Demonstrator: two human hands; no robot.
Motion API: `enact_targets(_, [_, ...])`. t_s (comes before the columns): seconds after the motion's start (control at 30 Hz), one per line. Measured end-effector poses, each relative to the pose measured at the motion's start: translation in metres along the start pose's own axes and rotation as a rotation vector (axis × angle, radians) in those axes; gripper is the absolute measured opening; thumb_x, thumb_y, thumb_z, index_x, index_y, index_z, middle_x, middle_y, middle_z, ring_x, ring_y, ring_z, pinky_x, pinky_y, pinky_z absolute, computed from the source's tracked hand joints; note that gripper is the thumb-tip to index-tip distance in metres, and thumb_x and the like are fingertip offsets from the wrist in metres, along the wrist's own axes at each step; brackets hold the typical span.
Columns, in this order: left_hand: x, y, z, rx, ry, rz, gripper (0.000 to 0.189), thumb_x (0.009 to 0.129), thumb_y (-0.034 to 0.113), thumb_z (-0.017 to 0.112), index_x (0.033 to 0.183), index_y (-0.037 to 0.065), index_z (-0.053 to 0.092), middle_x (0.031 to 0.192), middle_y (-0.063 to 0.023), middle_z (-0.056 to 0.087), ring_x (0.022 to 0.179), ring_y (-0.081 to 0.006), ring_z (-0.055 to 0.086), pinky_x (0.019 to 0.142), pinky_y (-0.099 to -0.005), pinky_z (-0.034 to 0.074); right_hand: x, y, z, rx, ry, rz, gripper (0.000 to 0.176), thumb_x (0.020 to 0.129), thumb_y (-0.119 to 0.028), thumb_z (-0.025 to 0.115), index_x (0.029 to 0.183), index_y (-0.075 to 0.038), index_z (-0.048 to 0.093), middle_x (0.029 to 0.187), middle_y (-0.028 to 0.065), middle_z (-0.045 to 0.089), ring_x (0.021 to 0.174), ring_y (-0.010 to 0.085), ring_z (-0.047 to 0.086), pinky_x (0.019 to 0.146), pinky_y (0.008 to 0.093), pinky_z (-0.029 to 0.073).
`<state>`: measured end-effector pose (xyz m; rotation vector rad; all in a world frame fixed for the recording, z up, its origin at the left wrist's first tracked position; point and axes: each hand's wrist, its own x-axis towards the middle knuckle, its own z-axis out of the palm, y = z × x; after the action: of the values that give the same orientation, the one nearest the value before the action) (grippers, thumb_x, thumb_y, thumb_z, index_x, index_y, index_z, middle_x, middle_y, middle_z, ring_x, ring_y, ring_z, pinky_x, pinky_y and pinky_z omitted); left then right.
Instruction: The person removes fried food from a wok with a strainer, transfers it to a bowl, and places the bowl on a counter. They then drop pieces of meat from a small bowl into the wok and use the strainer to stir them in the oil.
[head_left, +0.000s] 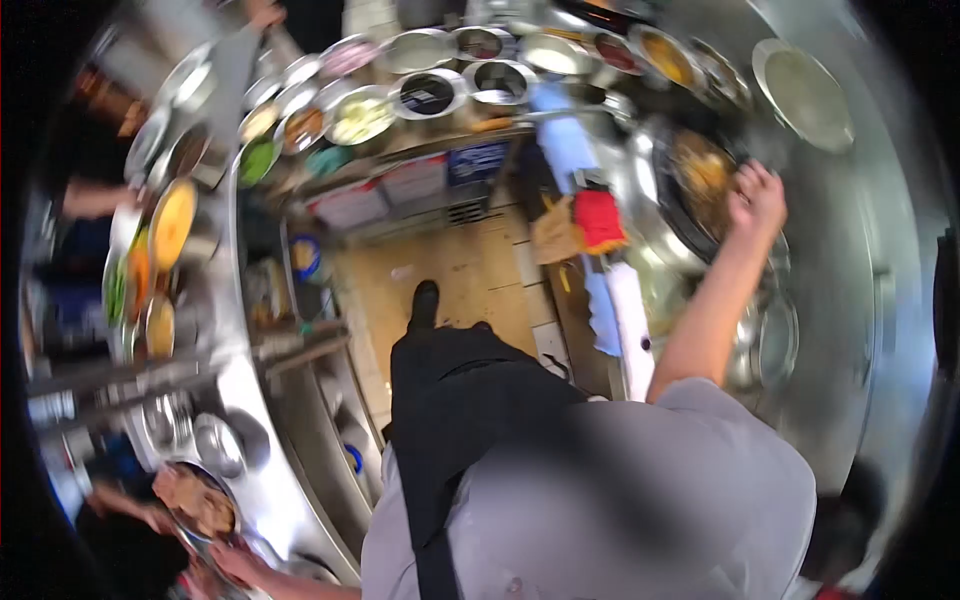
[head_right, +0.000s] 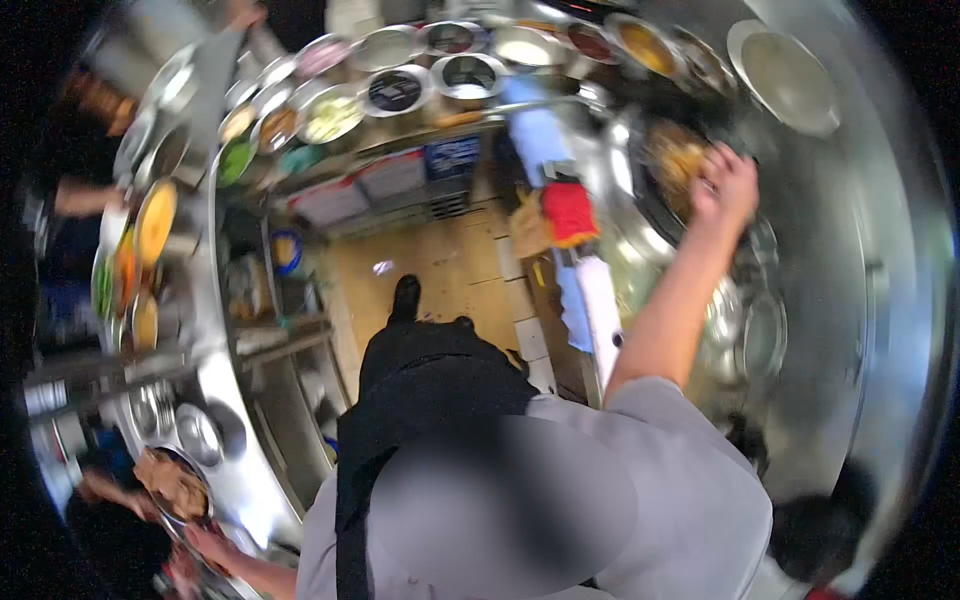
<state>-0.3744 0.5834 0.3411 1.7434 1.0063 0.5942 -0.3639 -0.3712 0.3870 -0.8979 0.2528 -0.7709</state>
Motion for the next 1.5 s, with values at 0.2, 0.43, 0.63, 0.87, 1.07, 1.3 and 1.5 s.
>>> enact_targets(0.2, [-0.138, 0.079, 0.243, 0.034, -0.801, 0.106, 0.024, 0.079, 0.025, 0.046, 0.095, 0.007, 0.048, 0.089, -0.0047, 0.046, 0.077, -0.0146, 0.048, 0.053, -0.0250, 0.042, -0.082, -0.003, 0.031, 0.037, 0.304, -0.200, 0.019, 0.083, 0.001, 0.032, 0.098, -0.009, 0.030, 0.069, 0.0075, 0.040, 0.044, 0.0062, 0.029, 0.033, 0.0177, 0.021])
enact_targets(0.43, [-0.351, 0.068, 0.475, -0.039, -1.926, -0.246, 0.012, 0.082, 0.015, 0.047, 0.093, 0.012, 0.047, 0.082, 0.0013, 0.052, 0.066, -0.0090, 0.051, 0.052, -0.0237, 0.042, -0.195, 0.002, -0.012, -0.002, 0.639, -0.283, 0.021, 0.083, -0.003, 0.033, 0.103, -0.009, 0.032, 0.067, 0.0058, 0.043, 0.043, 0.0065, 0.029, 0.033, 0.0178, 0.022])
enact_targets(0.63, [-0.511, 0.051, 0.560, 0.089, -2.086, -0.395, 0.008, 0.080, 0.011, 0.047, 0.084, 0.005, 0.043, 0.077, -0.0058, 0.050, 0.066, -0.0177, 0.053, 0.050, -0.0256, 0.046, -0.295, 0.020, -0.008, 0.038, 0.901, -0.318, 0.022, 0.084, -0.003, 0.033, 0.104, -0.008, 0.038, 0.068, 0.0054, 0.044, 0.042, 0.0058, 0.029, 0.032, 0.0176, 0.022])
enact_targets(0.87, [-0.541, 0.029, 0.601, 0.285, -2.188, -0.323, 0.015, 0.081, 0.013, 0.050, 0.090, 0.005, 0.041, 0.081, -0.0080, 0.051, 0.063, -0.0190, 0.056, 0.049, -0.0250, 0.048, -0.363, 0.048, 0.024, 0.061, 1.185, -0.437, 0.020, 0.084, -0.004, 0.034, 0.102, -0.009, 0.039, 0.069, 0.0052, 0.044, 0.041, 0.0051, 0.028, 0.032, 0.0174, 0.023])
enact_targets(1.07, [-0.540, 0.036, 0.610, 0.387, -2.257, -0.255, 0.015, 0.080, 0.010, 0.049, 0.092, 0.004, 0.042, 0.081, -0.0080, 0.051, 0.063, -0.0199, 0.057, 0.053, -0.0257, 0.048, -0.379, 0.071, 0.058, 0.090, 1.373, -0.547, 0.021, 0.083, -0.002, 0.034, 0.103, -0.007, 0.036, 0.069, 0.0063, 0.044, 0.041, 0.0058, 0.027, 0.032, 0.0180, 0.022])
enact_targets(1.3, [-0.548, 0.047, 0.618, 0.643, -2.286, -0.171, 0.031, 0.080, 0.030, 0.049, 0.090, 0.002, 0.039, 0.085, -0.0116, 0.049, 0.069, -0.0237, 0.056, 0.057, -0.0323, 0.049, -0.383, 0.101, 0.091, 0.118, 1.376, -0.626, 0.021, 0.084, -0.002, 0.032, 0.104, -0.008, 0.037, 0.071, 0.0057, 0.041, 0.042, 0.0044, 0.026, 0.031, 0.0156, 0.021])
enact_targets(1.5, [-0.513, -0.001, 0.635, 0.692, -2.167, -0.149, 0.033, 0.079, 0.043, 0.043, 0.077, 0.010, 0.042, 0.076, -0.0075, 0.050, 0.066, -0.0197, 0.055, 0.053, -0.0313, 0.044, -0.394, 0.122, 0.094, 0.169, 1.397, -0.645, 0.022, 0.083, -0.001, 0.033, 0.103, -0.006, 0.041, 0.069, 0.0069, 0.043, 0.041, 0.0042, 0.026, 0.032, 0.0156, 0.020])
